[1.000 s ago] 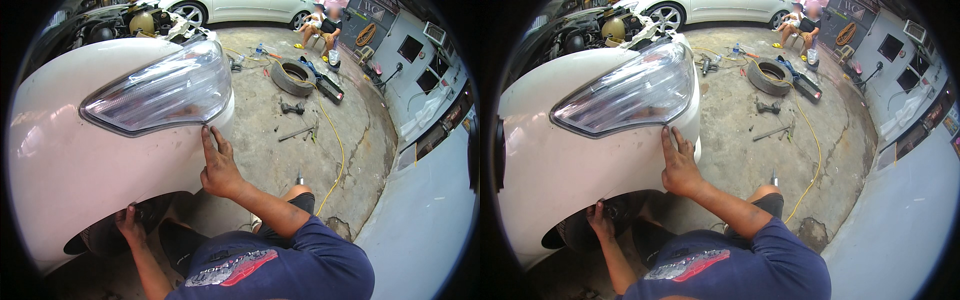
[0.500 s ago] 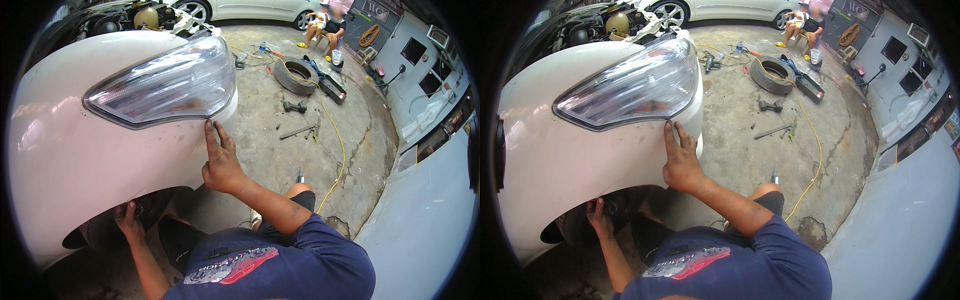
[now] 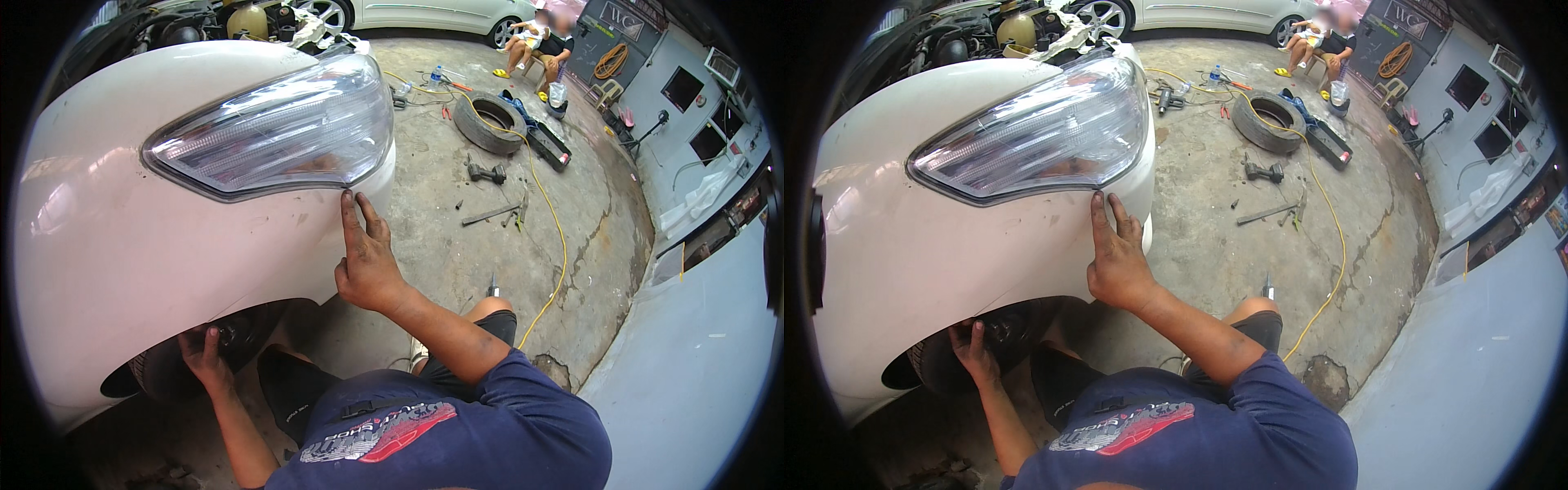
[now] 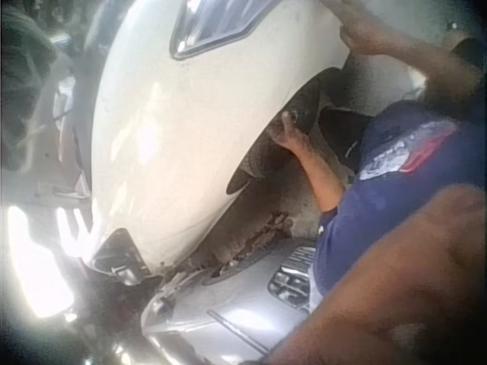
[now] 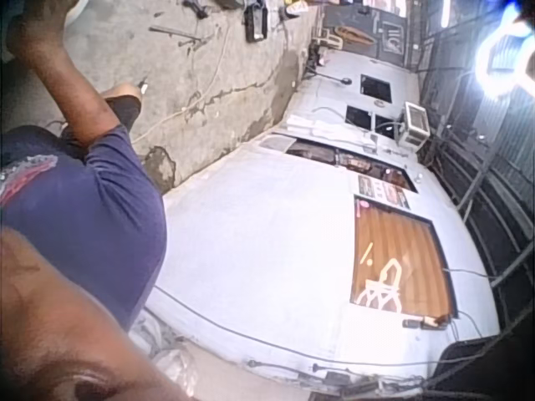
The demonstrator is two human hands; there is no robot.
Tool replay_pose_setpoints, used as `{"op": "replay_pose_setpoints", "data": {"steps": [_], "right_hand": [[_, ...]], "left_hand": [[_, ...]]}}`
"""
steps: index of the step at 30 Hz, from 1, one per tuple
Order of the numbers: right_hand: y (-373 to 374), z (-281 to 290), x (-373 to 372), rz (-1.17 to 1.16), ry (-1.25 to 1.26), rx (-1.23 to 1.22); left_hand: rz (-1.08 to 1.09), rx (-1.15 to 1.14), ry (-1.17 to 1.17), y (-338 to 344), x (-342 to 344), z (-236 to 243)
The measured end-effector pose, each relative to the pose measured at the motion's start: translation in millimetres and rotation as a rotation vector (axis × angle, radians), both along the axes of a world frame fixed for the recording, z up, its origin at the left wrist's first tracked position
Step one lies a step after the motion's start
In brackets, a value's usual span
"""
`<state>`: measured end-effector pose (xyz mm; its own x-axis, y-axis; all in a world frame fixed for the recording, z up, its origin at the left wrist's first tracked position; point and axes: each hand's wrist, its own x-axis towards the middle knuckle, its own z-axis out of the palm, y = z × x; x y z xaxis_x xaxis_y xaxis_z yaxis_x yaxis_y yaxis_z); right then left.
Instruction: The person applies adhesive from a tube to the edge of a car bumper and then presses and aligns the bumper panel back into place by hand.
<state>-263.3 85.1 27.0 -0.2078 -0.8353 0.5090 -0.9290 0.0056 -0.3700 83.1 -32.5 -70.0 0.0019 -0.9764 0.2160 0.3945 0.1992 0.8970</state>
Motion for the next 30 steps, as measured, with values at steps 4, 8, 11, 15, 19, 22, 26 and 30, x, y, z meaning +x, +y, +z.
{"op": "replay_pose_setpoints", "data": {"steps": [4,8,11,15,19,22,26,30], "right_hand": [[-0.6,2.1,1.5,0.001,-0.015,0.011],[0.7,4.5,2.1,-0.012,-0.019,0.024],[1.2,5.8,2.7,-0.016,-0.020,0.035],[1.2,6.8,2.9,-0.020,-0.021,0.050],[0.9,4.7,1.9,-0.013,-0.014,0.035],[1.4,5.2,1.3,-0.014,-0.016,0.048],[1.0,6.6,2.6,-0.015,-0.020,0.052],[1.3,5.3,2.3,-0.028,-0.024,0.058]], "left_hand": [[0.057,-0.052,-0.055,-3.2,-1.3,-1.9],[0.023,-0.026,-0.180,-4.9,1.9,-1.4],[0.033,-0.029,-0.203,-3.7,-1.7,2.1],[0.013,-0.042,-0.204,-5.3,-1.9,0.2],[0.003,-0.027,-0.201,-4.1,-2.3,3.2],[-0.014,-0.029,-0.186,-3.9,-3.1,4.1],[-0.032,-0.020,-0.167,-7.7,-0.4,-0.9],[-0.038,0.015,-0.150,-6.9,-5.6,1.8]]}}
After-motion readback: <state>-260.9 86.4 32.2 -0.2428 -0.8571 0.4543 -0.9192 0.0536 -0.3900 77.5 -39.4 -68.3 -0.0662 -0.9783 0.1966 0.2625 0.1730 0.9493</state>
